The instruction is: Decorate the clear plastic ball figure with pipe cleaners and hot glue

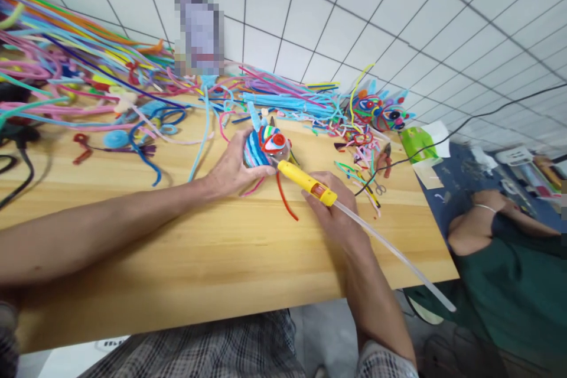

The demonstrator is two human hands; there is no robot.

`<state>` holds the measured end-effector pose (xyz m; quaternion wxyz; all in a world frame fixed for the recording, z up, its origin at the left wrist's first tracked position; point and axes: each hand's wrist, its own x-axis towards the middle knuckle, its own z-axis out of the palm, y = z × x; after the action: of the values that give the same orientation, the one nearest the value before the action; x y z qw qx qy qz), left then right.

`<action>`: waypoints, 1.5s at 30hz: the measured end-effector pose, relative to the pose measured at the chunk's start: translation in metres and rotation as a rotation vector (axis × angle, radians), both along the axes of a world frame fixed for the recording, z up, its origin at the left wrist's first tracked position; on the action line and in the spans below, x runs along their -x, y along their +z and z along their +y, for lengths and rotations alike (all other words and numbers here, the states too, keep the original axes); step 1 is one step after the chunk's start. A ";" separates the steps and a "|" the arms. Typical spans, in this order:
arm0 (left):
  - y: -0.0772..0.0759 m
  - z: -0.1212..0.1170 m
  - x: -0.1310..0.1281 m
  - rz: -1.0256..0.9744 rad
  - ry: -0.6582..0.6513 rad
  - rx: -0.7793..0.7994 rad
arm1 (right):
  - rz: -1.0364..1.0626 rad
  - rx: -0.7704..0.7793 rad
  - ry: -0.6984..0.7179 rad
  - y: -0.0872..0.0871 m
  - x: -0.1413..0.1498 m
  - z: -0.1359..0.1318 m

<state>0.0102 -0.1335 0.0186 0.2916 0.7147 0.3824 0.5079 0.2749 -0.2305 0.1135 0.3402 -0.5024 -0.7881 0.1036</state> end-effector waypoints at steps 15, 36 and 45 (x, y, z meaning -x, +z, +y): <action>0.005 -0.005 0.000 0.071 -0.024 0.005 | -0.062 -0.040 0.056 -0.006 0.003 -0.001; 0.001 -0.004 -0.002 0.064 0.000 -0.016 | -0.109 -0.114 0.060 -0.005 0.005 -0.002; 0.001 -0.003 -0.001 0.063 0.000 0.006 | -0.133 -0.086 0.029 -0.005 0.004 -0.002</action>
<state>0.0115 -0.1368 0.0201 0.2816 0.7292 0.3930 0.4842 0.2708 -0.2322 0.1083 0.3068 -0.4815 -0.8200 0.0412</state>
